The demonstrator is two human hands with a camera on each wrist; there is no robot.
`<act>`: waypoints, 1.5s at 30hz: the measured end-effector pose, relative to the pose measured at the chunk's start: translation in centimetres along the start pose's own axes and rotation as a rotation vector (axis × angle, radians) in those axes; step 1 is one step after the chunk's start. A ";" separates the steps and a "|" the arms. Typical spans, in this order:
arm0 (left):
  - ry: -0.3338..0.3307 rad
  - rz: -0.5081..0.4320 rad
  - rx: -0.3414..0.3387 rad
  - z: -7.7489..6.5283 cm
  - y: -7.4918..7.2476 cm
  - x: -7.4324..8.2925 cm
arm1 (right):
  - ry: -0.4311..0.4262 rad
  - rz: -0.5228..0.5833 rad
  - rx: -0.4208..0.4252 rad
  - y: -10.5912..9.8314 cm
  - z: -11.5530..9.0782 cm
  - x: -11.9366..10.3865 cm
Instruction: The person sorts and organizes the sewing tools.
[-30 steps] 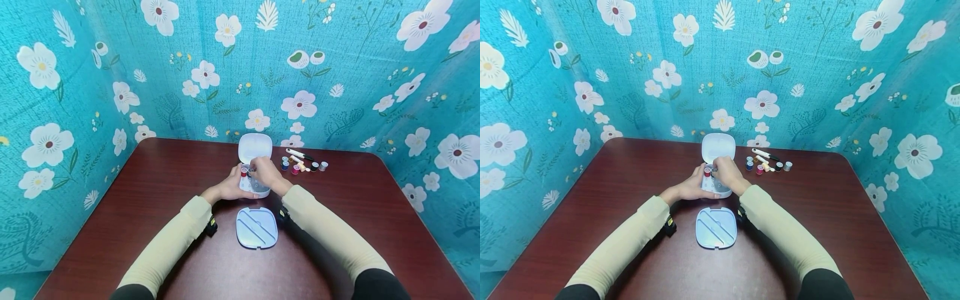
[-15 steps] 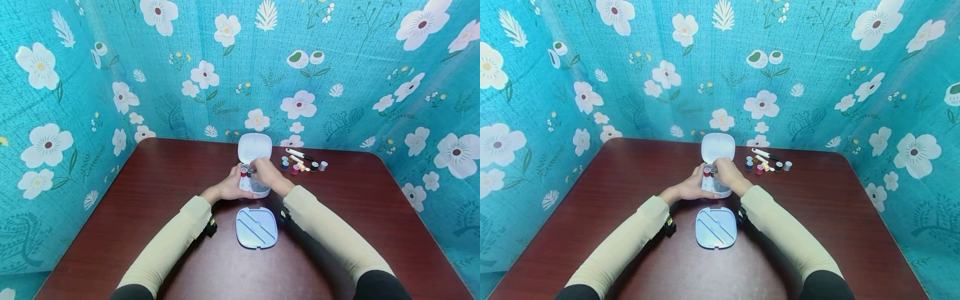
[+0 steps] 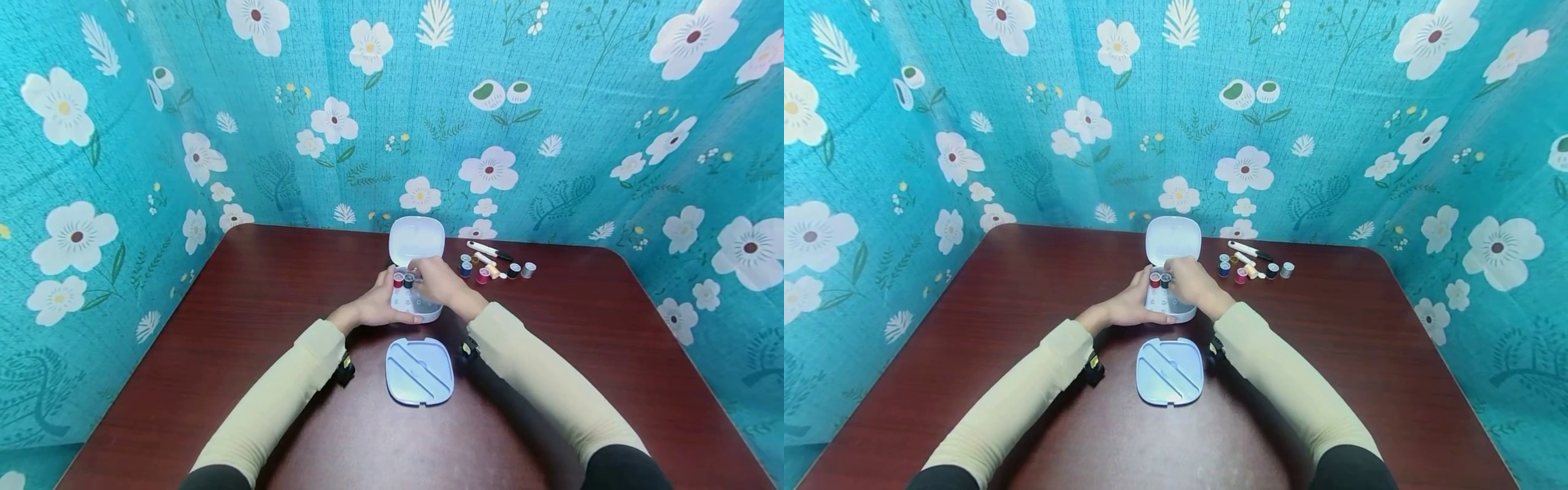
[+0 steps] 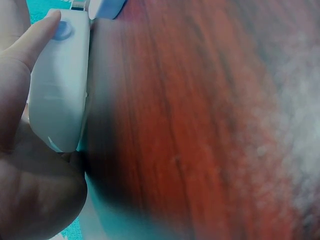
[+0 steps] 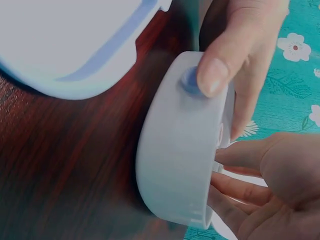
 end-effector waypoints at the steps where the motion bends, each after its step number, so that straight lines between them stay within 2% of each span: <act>1: 0.002 -0.001 0.003 0.0 0.0 0.0 | -0.005 -0.001 0.006 -0.2 -0.1 0.0; 11: 0.033 -0.023 0.021 0.1 -0.2 0.0 | -0.085 0.020 0.081 -1.4 -1.1 0.1; 17: 0.018 -0.006 0.027 0.1 0.1 -0.1 | -0.116 0.045 0.092 -1.7 -1.8 0.3; 27: 0.026 -0.023 0.024 0.1 0.0 0.0 | -0.078 0.038 0.103 -2.0 -2.9 0.9; 34: 0.036 -0.015 0.027 0.6 0.3 -0.4 | -0.071 0.022 0.115 -1.7 -3.7 1.3; 39: 0.036 -0.020 0.032 0.0 0.2 0.0 | -0.075 0.018 0.125 -1.7 -4.2 1.6; 45: 0.022 -0.014 0.024 0.1 0.3 0.0 | -0.052 0.035 0.126 -1.7 -4.5 2.1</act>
Point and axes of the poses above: each hand's wrist, its own z-axis towards the middle knuckle, its own y-axis out of the palm, x = y × z, the point moved 1 cm from there along z, towards the middle knuckle, and after that the axes turned 10 degrees about -y, right-handed, at the moved point
